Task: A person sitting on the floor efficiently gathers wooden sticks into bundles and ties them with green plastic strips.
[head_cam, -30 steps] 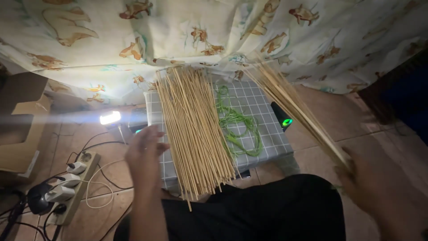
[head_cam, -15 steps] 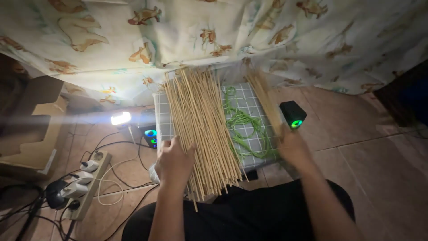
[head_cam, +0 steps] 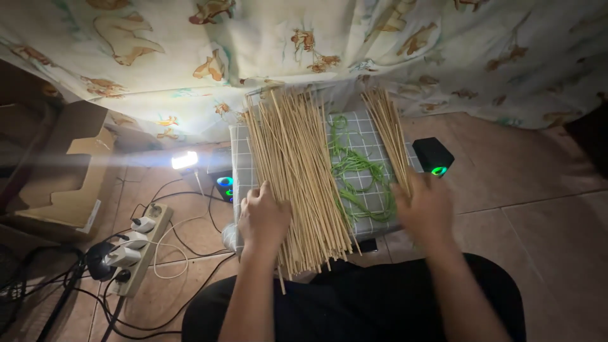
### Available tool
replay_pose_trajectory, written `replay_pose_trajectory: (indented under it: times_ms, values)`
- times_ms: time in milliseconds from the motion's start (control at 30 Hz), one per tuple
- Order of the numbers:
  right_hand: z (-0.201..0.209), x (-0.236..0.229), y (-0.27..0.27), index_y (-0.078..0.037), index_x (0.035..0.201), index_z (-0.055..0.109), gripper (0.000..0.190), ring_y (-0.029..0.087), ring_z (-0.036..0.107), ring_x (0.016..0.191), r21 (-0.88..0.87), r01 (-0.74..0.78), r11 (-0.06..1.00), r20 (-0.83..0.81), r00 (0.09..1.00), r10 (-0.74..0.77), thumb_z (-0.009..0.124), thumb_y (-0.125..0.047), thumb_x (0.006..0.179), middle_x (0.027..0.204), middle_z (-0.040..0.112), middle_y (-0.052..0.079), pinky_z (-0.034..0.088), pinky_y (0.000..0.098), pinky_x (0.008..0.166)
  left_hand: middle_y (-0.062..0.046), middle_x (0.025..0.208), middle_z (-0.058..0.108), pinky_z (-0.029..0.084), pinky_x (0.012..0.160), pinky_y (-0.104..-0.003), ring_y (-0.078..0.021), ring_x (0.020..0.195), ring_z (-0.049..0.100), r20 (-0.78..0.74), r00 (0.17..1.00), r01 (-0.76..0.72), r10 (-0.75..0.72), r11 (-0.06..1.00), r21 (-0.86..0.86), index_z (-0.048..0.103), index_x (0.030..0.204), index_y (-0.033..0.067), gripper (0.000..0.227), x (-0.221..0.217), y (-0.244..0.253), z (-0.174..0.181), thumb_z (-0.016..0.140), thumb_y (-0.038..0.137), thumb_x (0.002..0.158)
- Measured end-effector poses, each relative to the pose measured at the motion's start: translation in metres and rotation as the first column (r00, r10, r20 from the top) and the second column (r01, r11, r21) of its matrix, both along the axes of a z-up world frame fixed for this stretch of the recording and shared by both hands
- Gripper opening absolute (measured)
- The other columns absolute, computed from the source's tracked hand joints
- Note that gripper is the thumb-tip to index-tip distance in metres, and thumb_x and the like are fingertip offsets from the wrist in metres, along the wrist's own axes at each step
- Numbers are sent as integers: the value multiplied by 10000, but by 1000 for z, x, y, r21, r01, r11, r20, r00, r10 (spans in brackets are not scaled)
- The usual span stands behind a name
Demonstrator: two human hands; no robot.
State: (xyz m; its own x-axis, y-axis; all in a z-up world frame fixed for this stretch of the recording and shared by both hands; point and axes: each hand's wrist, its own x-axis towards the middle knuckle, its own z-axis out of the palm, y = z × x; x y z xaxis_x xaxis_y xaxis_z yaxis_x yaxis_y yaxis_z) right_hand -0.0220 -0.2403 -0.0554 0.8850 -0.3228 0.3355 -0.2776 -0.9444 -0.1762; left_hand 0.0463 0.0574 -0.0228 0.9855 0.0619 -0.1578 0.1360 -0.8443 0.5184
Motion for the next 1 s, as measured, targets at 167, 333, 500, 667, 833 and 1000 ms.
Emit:
replay_pose_trajectory:
  times_ms: [167,333,500,667,833,1000]
  values:
    - [42,-12,73,-39,1158,716,396,493,662,990,167,-210,963,-145,961,235,693,-305,865,1056,677,241,552,589,833,-252,1314,566,539,936,-570,-448,1260,565,-36,999,-42,41,999,-33,493,1480,1,692,-2,5,7,668,329,896]
    - [16,-8,102,-154,1524,459,579,397,695,1107,347,-173,922,-468,820,330,457,-465,1035,1335,611,161,607,476,819,-264,1236,606,539,928,-589,-486,1223,591,-54,998,-25,27,999,27,493,1452,10,712,5,8,-7,712,363,873]
    - [11,-12,105,-122,1463,533,535,371,728,987,371,-270,888,-326,858,397,593,-354,984,1263,617,139,648,438,702,-253,1210,638,543,930,-574,-460,1197,618,-46,999,-32,29,998,-56,570,1392,17,644,10,-1,5,729,305,838]
    - [23,-12,106,-59,1446,557,502,351,745,958,446,-296,845,-249,866,435,607,-281,998,1255,624,163,650,427,686,-227,1219,630,550,937,-561,-435,1196,612,-27,999,-34,33,999,-38,536,1438,22,710,20,-8,-13,685,281,794]
    - [26,-11,103,-32,1467,533,530,355,745,962,505,-292,812,-262,845,466,591,-287,1006,1289,616,155,649,428,697,-241,1201,619,541,948,-563,-450,1214,590,-38,999,-35,33,998,-56,528,1436,3,674,19,-11,-4,650,239,817]
    - [27,-11,102,-37,1467,534,544,399,730,993,522,-279,806,-261,848,462,599,-293,992,1306,608,161,631,491,751,-262,1225,611,532,953,-578,-464,1220,581,-63,998,-24,24,1000,-5,511,1438,6,730,19,-16,9,690,311,800]
